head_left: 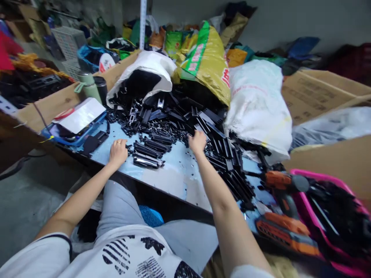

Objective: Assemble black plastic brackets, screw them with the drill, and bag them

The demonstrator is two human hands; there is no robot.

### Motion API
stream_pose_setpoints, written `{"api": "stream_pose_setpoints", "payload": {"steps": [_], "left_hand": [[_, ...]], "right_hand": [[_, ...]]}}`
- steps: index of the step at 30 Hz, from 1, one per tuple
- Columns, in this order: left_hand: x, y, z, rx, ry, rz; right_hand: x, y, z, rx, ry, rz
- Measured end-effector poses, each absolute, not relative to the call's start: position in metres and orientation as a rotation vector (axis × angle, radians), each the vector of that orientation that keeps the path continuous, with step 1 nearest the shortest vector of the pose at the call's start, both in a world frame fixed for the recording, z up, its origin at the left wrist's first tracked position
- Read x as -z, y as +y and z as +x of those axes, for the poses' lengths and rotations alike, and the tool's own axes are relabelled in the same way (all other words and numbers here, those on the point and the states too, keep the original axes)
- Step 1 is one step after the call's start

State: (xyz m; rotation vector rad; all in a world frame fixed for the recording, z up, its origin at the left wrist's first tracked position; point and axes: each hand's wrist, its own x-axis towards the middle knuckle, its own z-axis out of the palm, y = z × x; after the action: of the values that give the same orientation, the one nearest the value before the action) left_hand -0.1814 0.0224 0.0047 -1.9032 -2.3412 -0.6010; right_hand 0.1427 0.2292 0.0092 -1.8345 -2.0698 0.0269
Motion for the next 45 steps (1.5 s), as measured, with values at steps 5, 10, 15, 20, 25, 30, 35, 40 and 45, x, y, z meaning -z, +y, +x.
{"api": "stream_pose_setpoints", "payload": {"steps": [5,10,15,20,25,30,35,40,45], "left_hand": [[-0.007,0.032,-0.202,0.392,-2.433,-2.079],[0.001,0.047,-0.197,0.372,-2.499,-2.015],[0.011,0.031,-0.203,0.441,-2.507,-1.982],[0.021,0.013,-0.221,0.48,-2.505,-2.063],[0.028,0.0,-0.24,0.503,-2.521,-2.124],[0.029,-0.001,-0.243,0.516,-2.523,-2.092],[0.033,0.001,-0.243,0.419,-2.525,-2.054],[0.042,0.011,-0.252,0.446,-2.384,-2.098],[0.048,0.013,-0.254,0.47,-2.365,-2.073]], "right_hand": [[-0.004,0.262,0.189,0.259,-1.989,-1.923],[0.001,0.25,0.134,0.254,-2.123,-1.307],[-0.012,0.177,0.024,-0.108,-2.503,-0.742],[-0.015,0.121,-0.07,-0.208,-2.898,-0.628],[-0.014,0.127,-0.111,-0.286,-3.073,-0.84],[-0.025,0.119,-0.118,-0.334,-3.027,-0.912],[-0.041,0.078,-0.085,-0.264,-2.813,-0.556],[-0.057,0.063,0.044,-0.469,-2.162,-0.871],[-0.073,0.032,0.273,-0.21,-1.264,-1.265]]}}
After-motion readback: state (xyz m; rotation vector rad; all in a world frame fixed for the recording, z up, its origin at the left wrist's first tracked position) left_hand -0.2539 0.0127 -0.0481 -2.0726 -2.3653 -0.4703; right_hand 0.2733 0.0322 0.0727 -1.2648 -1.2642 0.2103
